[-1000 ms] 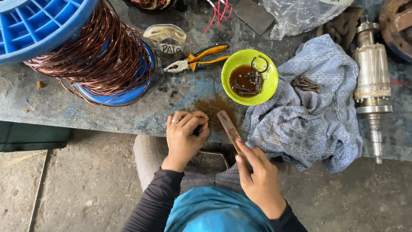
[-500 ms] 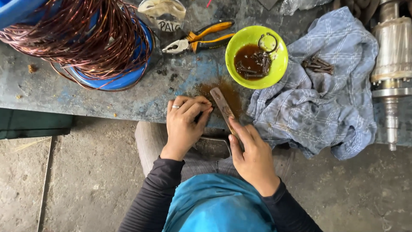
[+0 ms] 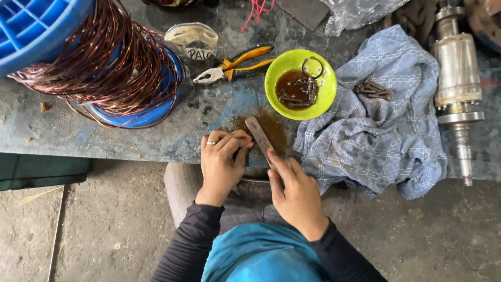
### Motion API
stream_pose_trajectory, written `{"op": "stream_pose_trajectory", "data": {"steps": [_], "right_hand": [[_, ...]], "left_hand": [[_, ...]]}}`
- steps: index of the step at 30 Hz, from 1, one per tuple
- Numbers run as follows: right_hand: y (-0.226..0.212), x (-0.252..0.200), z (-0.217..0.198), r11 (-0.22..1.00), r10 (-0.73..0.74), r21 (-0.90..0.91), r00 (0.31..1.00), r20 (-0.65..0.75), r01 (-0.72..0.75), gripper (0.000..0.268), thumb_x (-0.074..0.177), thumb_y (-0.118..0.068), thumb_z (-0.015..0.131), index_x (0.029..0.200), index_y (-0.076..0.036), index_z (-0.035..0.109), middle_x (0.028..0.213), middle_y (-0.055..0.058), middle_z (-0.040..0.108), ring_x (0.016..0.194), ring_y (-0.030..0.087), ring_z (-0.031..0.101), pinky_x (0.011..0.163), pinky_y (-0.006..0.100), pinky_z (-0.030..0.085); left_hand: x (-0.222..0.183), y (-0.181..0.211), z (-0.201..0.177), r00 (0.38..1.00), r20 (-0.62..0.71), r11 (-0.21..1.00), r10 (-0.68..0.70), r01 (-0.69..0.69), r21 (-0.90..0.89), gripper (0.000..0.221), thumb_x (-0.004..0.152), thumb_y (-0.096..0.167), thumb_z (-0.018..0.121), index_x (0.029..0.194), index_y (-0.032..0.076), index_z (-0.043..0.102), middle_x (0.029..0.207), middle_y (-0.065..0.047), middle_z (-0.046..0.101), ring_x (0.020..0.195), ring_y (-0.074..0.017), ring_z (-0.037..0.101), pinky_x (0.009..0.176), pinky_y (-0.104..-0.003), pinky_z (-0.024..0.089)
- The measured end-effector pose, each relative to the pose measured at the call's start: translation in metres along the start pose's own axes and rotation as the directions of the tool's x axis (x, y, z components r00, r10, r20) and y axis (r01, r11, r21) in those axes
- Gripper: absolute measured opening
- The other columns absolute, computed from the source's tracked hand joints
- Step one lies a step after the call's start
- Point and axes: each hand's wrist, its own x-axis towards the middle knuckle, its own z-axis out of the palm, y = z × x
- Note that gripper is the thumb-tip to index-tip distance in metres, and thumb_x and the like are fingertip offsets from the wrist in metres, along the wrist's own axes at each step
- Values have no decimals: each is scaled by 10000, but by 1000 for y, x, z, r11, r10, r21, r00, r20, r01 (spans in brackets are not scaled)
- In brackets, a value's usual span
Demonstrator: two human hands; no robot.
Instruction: Cleaning and preparing small electrical components for motor repair using a scraping tool and liquid dip.
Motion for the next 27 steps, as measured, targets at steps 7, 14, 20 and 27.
{"op": "stream_pose_trajectory", "data": {"steps": [7,14,20,27], "right_hand": [[2,-10,4,995,-13,98,999,-33,17,428,1097,-212,573,1517,-133,557,1094,94,662,635,282,651,524,394,512],[6,-19,-6,989,61,132,997,39,-66,459,1078,-300,550,1514,-159,576,1119,81,689,687,260,664,547,401,531],[1,14,3,983,50,174,996,73,-62,458,1097,-310,486,1509,-118,544,1328,134,670,1007,336,741,747,449,612],[5,-13,-3,997,22,71,999,32,-24,436,1091,-280,525,1498,-139,589,1094,89,666,667,253,672,526,377,560]], "left_hand": [[3,9,3,998,-66,999,-11,13,39,125,1005,187,771,913,122,718,952,5,774,932,-265,583,794,-423,370],[4,7,-2,999,-47,1000,3,-2,16,89,975,175,782,921,116,742,946,4,778,944,-256,589,794,-411,389],[4,6,6,997,-72,1000,-11,13,21,81,944,156,804,892,112,760,847,10,764,909,-245,604,775,-404,393],[4,8,6,995,-91,999,-29,32,38,113,963,160,786,871,118,737,846,3,754,917,-254,592,802,-413,389]]}}
